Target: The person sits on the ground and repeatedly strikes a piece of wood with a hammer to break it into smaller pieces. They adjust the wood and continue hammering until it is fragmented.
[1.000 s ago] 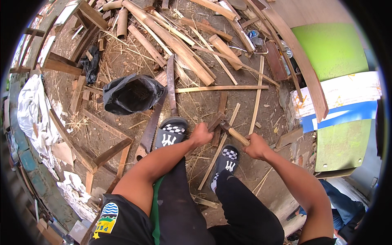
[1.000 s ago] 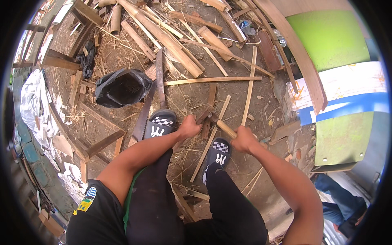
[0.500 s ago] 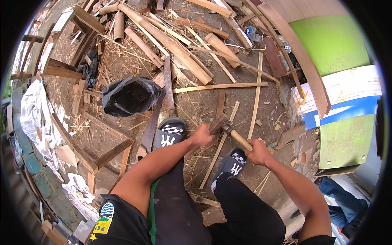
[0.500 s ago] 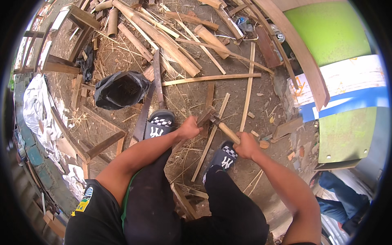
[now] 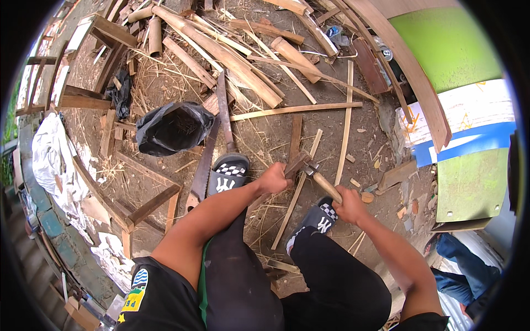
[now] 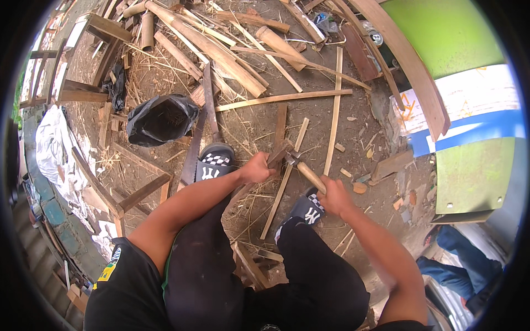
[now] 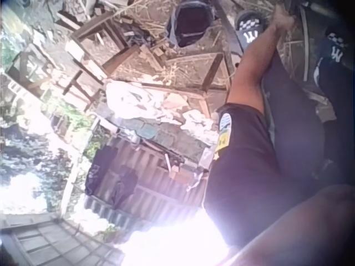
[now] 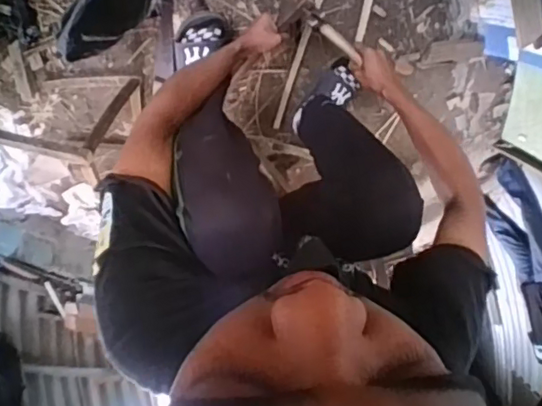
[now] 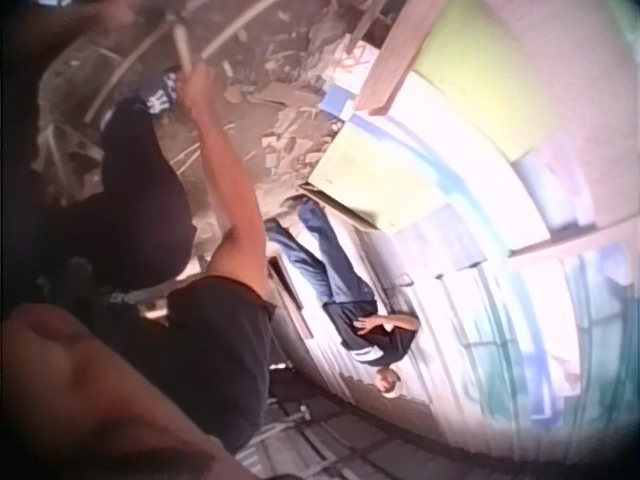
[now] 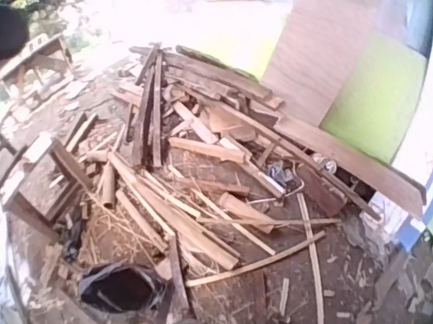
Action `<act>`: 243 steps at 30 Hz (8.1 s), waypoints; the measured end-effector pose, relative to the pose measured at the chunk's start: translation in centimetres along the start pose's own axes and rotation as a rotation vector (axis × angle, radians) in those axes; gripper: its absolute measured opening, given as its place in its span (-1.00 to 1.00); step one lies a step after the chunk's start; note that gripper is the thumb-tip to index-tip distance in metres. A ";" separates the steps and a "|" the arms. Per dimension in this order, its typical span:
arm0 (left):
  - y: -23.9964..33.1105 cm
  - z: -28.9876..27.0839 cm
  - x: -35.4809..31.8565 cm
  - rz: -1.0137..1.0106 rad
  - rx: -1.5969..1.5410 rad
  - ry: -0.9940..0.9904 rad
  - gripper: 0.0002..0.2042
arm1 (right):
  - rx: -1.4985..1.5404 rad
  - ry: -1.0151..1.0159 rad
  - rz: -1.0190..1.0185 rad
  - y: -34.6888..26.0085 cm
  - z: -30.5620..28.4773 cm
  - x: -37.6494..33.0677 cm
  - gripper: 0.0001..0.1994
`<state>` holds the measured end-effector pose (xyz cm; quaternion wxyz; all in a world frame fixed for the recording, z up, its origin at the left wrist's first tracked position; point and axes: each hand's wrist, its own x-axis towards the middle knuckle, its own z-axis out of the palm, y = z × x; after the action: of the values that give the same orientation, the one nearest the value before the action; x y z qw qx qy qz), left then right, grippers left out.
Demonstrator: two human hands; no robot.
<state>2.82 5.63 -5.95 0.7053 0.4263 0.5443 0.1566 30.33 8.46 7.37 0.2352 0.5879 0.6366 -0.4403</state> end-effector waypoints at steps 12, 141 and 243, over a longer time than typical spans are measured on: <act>-0.5 0.2 0.1 0.041 -0.011 -0.095 -0.85 | -0.054 0.089 -0.045 1.7 2.4 -0.3 -0.57; 28.6 -1.9 -31.0 1.081 0.620 0.332 -0.31 | 1.308 -0.271 -0.605 -14.7 -2.2 -35.1 -0.67; 22.3 1.3 -31.1 0.375 0.560 0.805 -0.20 | 1.387 -0.411 -0.540 -14.7 3.4 -34.9 -0.66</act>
<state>-1.77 -3.15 31.06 0.2591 0.5945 0.7077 0.2803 22.40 -12.13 38.32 -0.1893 0.3314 0.2799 -0.8809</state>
